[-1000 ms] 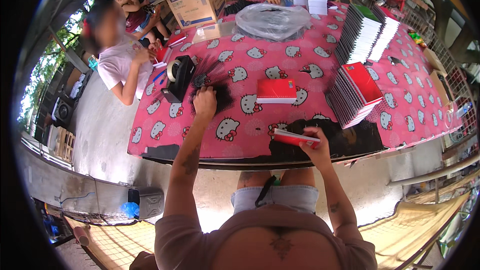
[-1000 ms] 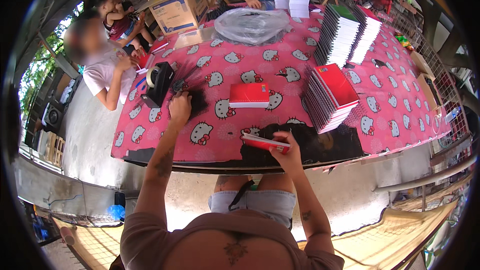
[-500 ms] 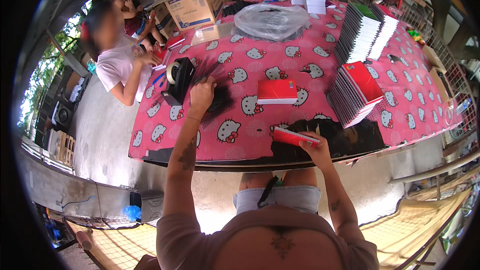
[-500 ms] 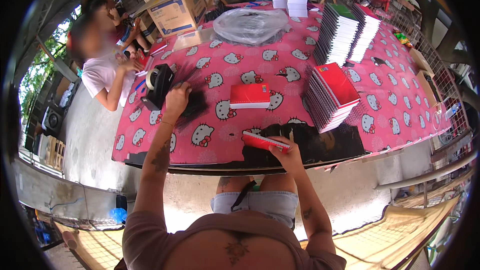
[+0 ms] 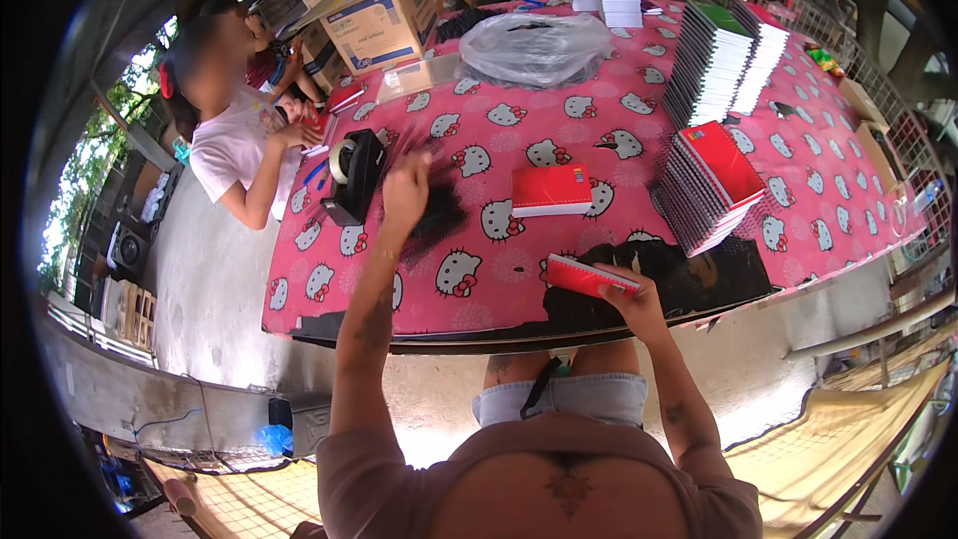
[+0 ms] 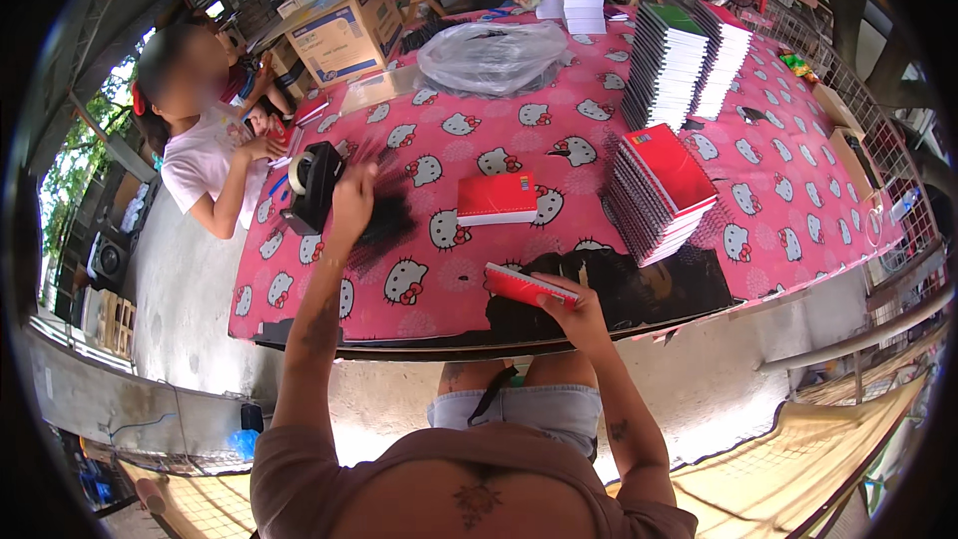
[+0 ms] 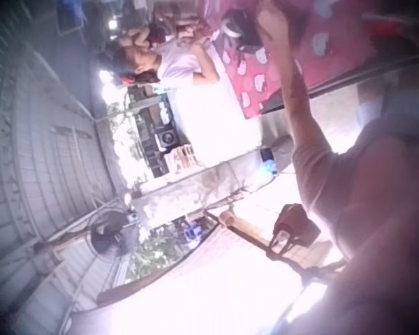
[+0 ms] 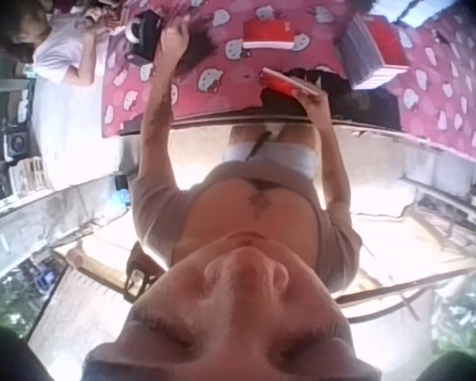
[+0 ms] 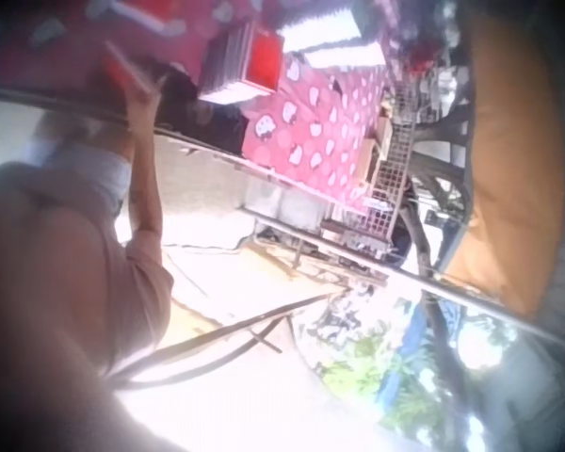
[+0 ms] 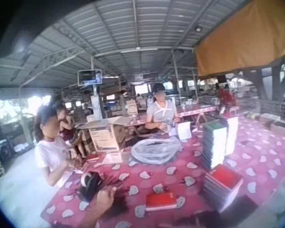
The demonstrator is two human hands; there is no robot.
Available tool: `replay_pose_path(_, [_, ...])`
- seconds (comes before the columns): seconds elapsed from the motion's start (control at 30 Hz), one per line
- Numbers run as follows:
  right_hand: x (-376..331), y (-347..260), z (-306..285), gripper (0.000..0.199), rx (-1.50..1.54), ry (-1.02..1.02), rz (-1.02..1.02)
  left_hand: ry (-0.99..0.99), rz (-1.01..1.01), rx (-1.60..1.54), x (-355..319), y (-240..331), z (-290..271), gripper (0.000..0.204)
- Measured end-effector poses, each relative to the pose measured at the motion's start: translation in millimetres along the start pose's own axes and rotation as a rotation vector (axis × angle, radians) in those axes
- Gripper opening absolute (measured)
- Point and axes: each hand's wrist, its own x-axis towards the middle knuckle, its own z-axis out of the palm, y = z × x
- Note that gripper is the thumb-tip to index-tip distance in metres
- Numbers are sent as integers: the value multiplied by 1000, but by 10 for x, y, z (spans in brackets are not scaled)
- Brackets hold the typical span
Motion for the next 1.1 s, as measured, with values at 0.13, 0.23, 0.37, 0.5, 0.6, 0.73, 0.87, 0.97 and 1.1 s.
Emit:
replay_pose_path(0.13, [81,76,10,32,-91,-108,-52,-177,124,-449,-730,1088,-138,18])
replay_pose_path(0.23, [104,139,44,32,-100,-140,-31,-339,-6,-517,-1147,1481,-259,20])
replay_pose_path(0.37, [91,126,69,31,-110,-124,13,-259,26,-574,-1336,1499,-210,20])
replay_pose_path(0.5, [80,122,72,30,-68,-101,38,-196,82,-515,-1331,1428,-147,15])
replay_pose_path(0.6, [89,156,51,30,-35,-104,25,-242,75,-424,-1283,1430,-157,13])
replay_pose_path(0.73, [86,129,58,31,-59,-117,10,-360,15,-327,-1239,1301,-136,15])
replay_pose_path(0.87, [70,98,64,31,-59,-116,22,-349,-4,-474,-1190,1294,-109,18])
replay_pose_path(0.97, [61,85,33,30,-59,-126,31,-264,53,-616,-1143,1408,-90,17])
replay_pose_path(1.1, [30,38,16,29,-26,-149,19,-362,213,-542,-1066,1468,-138,20])
